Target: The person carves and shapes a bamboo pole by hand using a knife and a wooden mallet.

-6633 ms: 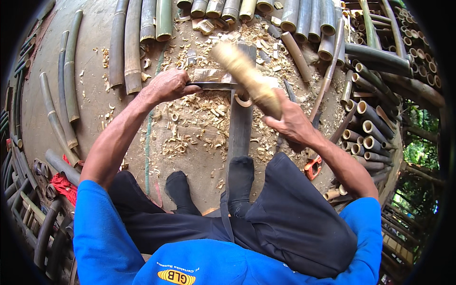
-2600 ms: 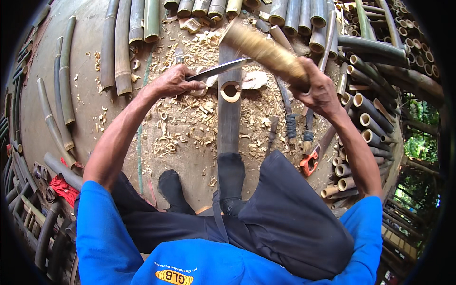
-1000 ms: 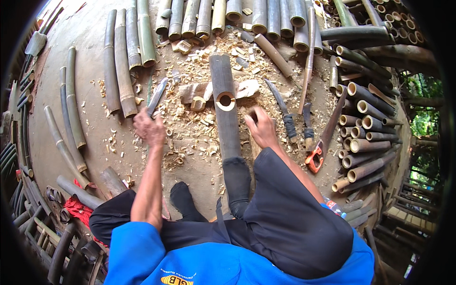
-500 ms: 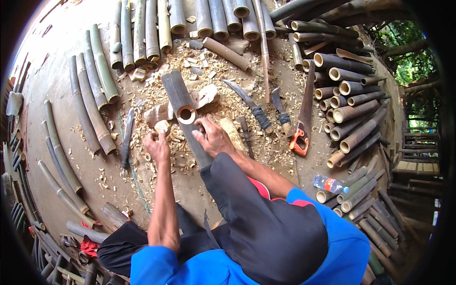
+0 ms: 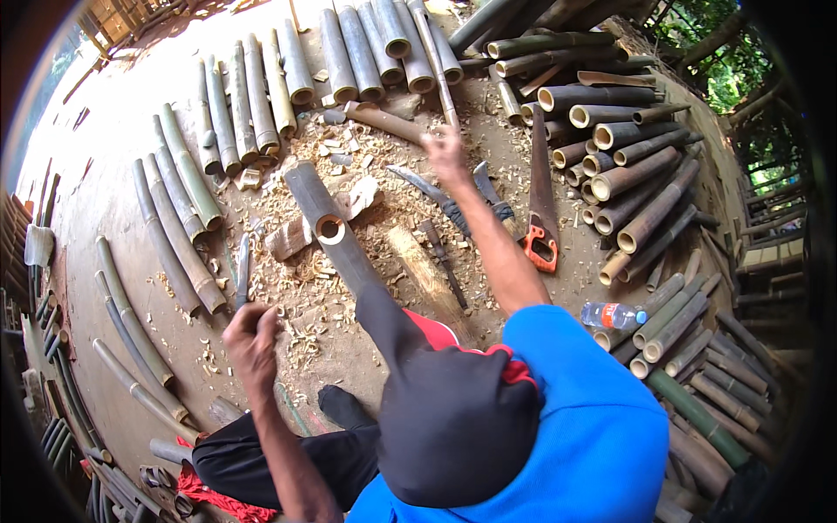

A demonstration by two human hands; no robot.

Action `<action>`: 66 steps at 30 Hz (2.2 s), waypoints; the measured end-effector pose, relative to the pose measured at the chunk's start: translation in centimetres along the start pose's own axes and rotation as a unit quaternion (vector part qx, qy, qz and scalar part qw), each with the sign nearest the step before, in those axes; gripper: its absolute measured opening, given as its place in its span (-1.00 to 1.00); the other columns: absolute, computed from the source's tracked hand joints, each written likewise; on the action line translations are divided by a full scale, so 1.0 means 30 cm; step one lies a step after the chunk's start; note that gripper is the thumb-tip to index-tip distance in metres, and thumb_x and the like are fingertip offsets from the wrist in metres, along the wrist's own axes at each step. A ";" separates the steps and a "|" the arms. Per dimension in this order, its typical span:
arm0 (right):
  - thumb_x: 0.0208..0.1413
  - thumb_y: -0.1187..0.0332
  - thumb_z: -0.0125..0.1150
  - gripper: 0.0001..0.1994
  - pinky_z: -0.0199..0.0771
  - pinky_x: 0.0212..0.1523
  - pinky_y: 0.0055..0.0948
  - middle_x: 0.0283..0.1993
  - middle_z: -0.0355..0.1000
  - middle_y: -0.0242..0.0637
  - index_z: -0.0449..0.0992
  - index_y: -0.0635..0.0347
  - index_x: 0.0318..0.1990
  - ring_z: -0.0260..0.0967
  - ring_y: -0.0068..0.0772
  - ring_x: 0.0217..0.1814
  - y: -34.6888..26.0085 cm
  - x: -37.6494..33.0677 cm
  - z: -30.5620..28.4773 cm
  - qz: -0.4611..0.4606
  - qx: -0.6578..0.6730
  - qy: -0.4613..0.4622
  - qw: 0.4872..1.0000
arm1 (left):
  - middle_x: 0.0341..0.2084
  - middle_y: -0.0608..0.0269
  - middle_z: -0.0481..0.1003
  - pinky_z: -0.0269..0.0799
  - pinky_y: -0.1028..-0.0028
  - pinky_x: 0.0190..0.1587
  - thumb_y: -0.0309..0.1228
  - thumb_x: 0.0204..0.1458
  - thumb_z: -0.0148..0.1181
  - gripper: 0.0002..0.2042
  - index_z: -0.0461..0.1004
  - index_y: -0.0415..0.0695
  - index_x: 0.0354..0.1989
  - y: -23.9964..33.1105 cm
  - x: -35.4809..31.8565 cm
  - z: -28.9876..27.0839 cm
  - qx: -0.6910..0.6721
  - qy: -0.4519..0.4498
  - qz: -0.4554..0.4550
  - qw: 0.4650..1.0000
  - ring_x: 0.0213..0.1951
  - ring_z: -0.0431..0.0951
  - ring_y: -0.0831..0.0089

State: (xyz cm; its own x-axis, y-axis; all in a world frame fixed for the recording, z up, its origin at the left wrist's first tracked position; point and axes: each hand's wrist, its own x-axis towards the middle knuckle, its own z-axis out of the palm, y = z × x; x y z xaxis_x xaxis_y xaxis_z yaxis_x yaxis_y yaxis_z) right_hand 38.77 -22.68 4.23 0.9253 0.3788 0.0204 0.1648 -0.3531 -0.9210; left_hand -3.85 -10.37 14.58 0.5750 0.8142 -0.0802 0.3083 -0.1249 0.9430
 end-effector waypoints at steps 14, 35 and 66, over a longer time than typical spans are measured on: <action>-0.05 0.29 0.28 -0.58 0.54 -0.06 -0.04 -0.23 0.54 0.07 0.37 0.30 -0.05 0.57 0.08 -0.14 0.422 -0.178 -0.442 0.077 -0.263 0.042 0.961 | -0.64 0.20 0.50 0.38 0.38 -0.45 -0.43 0.10 0.32 -0.84 0.62 -0.18 -0.16 0.012 -0.233 -0.387 0.205 0.041 0.044 0.977 -0.57 0.49 0.48; 0.22 0.43 0.12 -0.71 0.66 -0.29 -0.27 -0.28 0.55 -0.09 0.39 0.30 0.07 0.53 -0.31 -0.32 -0.317 -0.312 0.159 0.178 0.046 -0.411 0.893 | -0.02 0.02 0.52 0.46 0.18 0.17 -0.44 -0.15 0.51 -0.33 0.45 0.03 0.24 0.304 0.131 0.212 0.076 -0.039 0.332 0.939 0.06 0.52 0.17; 0.11 0.41 0.26 -0.88 0.61 -0.30 -0.30 -0.27 0.55 -0.21 0.52 0.17 -0.22 0.54 -0.19 -0.23 -0.499 -0.016 0.639 -0.430 -0.442 -0.604 0.505 | 0.23 -0.20 0.17 0.55 0.13 0.19 -0.69 -0.17 0.32 -0.06 0.13 -0.06 0.51 -0.099 0.538 0.527 -0.105 0.091 0.066 0.988 0.12 0.47 -0.09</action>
State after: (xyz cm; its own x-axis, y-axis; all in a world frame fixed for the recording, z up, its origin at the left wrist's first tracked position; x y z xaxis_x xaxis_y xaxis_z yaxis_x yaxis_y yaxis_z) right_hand 29.32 -1.17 10.54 -0.4138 0.7745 -0.4783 0.9103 0.3448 -0.2293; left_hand 16.50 -5.82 5.38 0.4474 0.8898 0.0901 0.0652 -0.1329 0.9890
